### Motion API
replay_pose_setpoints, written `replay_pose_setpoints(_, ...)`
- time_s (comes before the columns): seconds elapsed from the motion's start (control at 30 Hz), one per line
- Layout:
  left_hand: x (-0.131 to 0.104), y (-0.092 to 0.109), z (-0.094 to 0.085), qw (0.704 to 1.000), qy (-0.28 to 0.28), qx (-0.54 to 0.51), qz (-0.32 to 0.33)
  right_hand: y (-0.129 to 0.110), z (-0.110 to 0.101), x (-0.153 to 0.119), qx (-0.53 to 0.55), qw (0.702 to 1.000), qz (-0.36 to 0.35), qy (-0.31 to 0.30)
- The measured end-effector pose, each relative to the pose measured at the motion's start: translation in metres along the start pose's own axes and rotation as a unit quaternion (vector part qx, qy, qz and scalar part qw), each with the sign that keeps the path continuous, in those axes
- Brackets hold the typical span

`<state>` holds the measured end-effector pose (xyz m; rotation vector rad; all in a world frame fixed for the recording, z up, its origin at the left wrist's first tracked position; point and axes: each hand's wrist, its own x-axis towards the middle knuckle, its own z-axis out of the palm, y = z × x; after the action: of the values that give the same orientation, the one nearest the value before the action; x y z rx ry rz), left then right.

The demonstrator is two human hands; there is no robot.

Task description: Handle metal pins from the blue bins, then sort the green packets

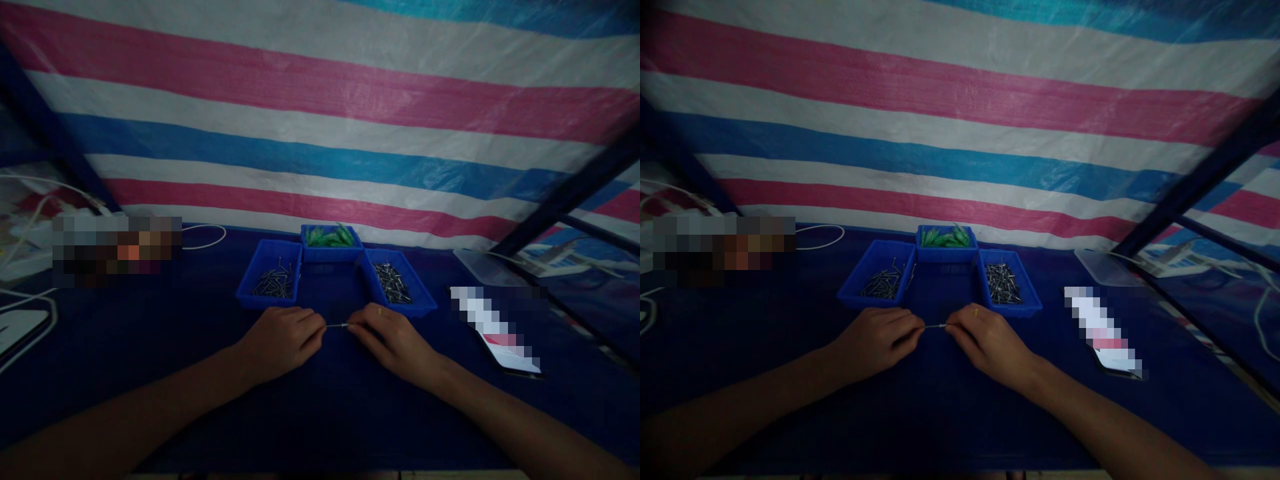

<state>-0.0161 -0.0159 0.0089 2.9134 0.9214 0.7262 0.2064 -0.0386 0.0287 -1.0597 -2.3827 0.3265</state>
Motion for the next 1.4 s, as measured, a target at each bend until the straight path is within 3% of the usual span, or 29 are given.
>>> replay_pose_setpoints(0.2, 0.000, 0.004, 0.002, 0.998, -0.061, -0.031, -0.018, -0.003, 0.001, -0.002, 0.024, 0.999, -0.031, 0.015)
replay_pose_setpoints(0.5, -0.001, 0.002, 0.005, 0.994, -0.093, -0.044, -0.030, -0.003, 0.005, -0.003, 0.034, 0.999, -0.031, 0.014)
replay_pose_setpoints(0.87, 0.000, -0.001, 0.001, 0.999, -0.042, -0.014, -0.012, 0.005, 0.006, 0.002, -0.007, 0.999, 0.020, -0.043)
replay_pose_setpoints(1.4, 0.000, 0.004, -0.004, 0.999, -0.016, -0.006, 0.040, 0.006, 0.009, -0.002, -0.022, 0.994, 0.012, -0.105)
